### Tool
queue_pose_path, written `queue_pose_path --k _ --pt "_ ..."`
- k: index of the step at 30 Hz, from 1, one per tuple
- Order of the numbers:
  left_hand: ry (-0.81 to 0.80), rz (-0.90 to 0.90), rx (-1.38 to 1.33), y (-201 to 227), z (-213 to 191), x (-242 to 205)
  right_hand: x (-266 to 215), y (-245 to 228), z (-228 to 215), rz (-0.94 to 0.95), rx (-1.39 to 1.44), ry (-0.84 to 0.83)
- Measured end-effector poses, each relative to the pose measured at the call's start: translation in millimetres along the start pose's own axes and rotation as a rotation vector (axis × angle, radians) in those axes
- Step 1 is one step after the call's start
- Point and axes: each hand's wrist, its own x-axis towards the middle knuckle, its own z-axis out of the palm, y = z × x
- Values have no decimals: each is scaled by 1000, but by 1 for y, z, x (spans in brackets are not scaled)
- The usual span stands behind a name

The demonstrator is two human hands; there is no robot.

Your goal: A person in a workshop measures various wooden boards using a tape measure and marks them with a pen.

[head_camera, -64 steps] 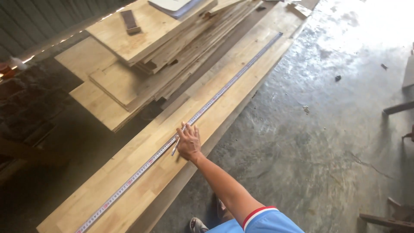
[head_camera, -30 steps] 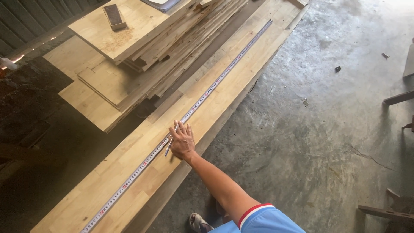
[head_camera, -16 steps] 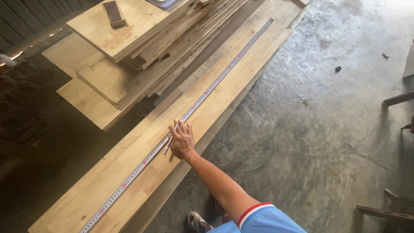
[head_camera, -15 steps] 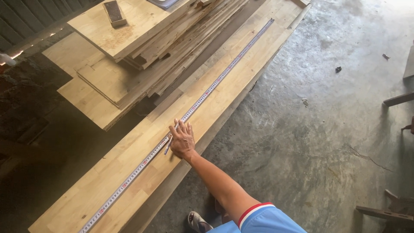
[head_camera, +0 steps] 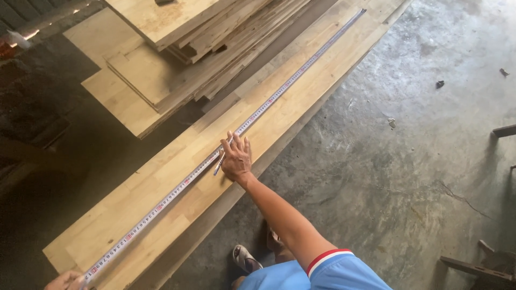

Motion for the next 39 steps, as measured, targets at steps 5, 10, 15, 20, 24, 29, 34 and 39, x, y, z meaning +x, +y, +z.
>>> queue_pose_path --k 5,10,15,20,24,29,34,39 --pt "-26 0 -130 112 13 -75 5 24 6 134 372 293" --pt "-331 5 -438 261 -4 -157 23 109 -15 590 1039 632" --pt "-583 215 -792 337 61 -169 66 180 -111 977 1576 429" --pt "-645 160 -740 425 82 -191 91 311 -118 1079 1818 355" --pt "-646 123 -750 485 112 -188 87 436 -87 1013 2001 245" --pt "-512 149 -537 525 136 -179 89 407 -155 1021 1788 279" --pt "-455 78 -491 554 139 -164 89 361 -203 1024 1579 118" --pt "-456 278 -346 665 108 -172 60 312 -210 753 1299 -297"
